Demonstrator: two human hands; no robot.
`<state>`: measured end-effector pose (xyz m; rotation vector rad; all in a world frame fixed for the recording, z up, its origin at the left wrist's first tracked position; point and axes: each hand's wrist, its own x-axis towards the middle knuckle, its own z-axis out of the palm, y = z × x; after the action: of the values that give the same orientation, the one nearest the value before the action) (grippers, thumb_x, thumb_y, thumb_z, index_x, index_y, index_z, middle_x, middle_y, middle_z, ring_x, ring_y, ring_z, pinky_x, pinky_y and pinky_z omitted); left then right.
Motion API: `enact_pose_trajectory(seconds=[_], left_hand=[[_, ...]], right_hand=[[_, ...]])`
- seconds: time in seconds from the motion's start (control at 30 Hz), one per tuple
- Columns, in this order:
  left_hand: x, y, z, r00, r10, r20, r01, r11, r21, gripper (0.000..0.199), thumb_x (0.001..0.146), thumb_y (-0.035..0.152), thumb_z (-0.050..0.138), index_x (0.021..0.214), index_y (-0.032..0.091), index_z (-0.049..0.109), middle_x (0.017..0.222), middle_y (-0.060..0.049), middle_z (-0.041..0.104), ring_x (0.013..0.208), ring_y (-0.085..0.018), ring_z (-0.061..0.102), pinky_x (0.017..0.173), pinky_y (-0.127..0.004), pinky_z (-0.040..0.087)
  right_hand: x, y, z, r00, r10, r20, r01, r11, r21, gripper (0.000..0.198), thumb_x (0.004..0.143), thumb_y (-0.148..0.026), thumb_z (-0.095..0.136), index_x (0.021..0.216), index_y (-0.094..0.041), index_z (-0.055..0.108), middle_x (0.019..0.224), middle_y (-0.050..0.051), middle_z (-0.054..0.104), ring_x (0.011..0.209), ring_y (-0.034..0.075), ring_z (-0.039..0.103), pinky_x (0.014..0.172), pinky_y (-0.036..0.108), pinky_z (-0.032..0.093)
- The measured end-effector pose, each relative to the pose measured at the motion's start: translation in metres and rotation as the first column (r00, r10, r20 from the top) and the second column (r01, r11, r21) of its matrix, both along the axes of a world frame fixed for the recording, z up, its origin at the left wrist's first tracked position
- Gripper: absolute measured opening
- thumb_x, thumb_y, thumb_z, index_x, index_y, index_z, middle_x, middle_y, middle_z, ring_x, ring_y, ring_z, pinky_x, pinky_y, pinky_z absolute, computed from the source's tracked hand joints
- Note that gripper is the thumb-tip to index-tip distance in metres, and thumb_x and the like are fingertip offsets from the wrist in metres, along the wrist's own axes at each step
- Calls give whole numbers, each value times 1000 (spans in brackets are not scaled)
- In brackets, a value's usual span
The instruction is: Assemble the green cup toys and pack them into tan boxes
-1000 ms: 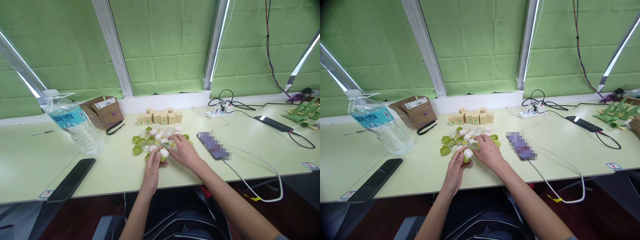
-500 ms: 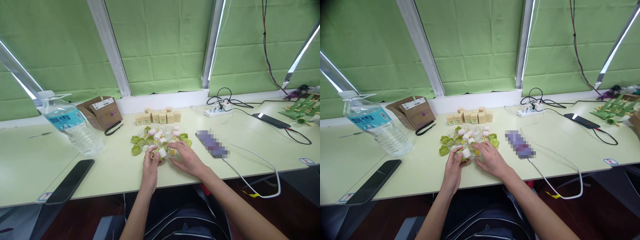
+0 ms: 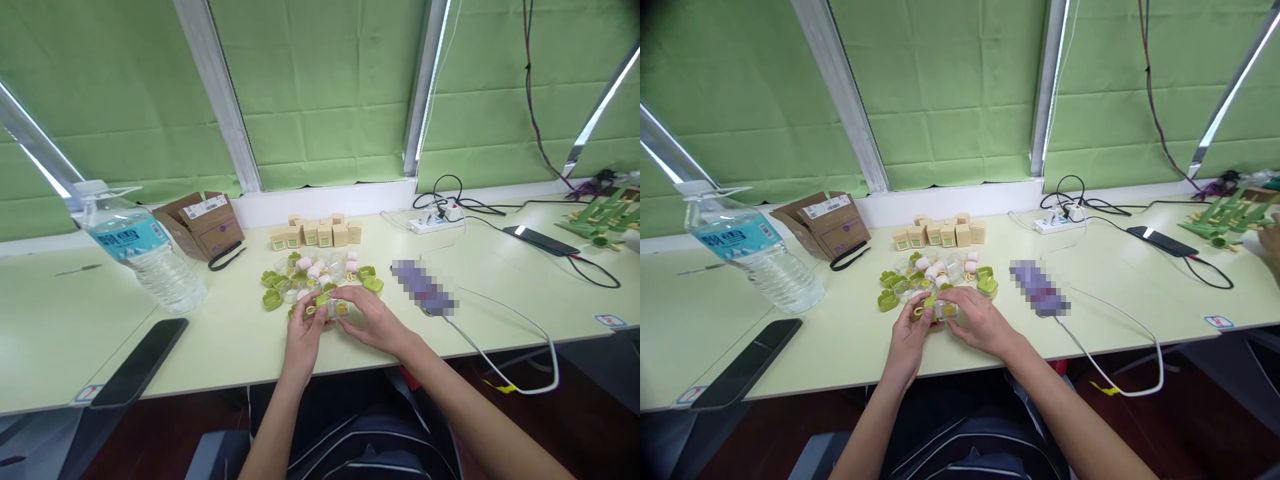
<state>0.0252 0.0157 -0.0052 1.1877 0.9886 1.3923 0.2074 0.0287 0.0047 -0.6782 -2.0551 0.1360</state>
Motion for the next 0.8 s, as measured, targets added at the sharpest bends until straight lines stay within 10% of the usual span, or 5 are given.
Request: enact_pose_trajectory(seconds=[0.8], left_hand=[[-4,2,-1,991,-113,-76,110,993,-43,69,81,53,76,138,18,59,125,-13,71,88,-22,74,80,-36,62]], right_hand=[[1,2,-4,999,45,-22,-44,998,55,48,95,-22,66,140,-26,51,128,9,69,124,24,62,104,44,54]])
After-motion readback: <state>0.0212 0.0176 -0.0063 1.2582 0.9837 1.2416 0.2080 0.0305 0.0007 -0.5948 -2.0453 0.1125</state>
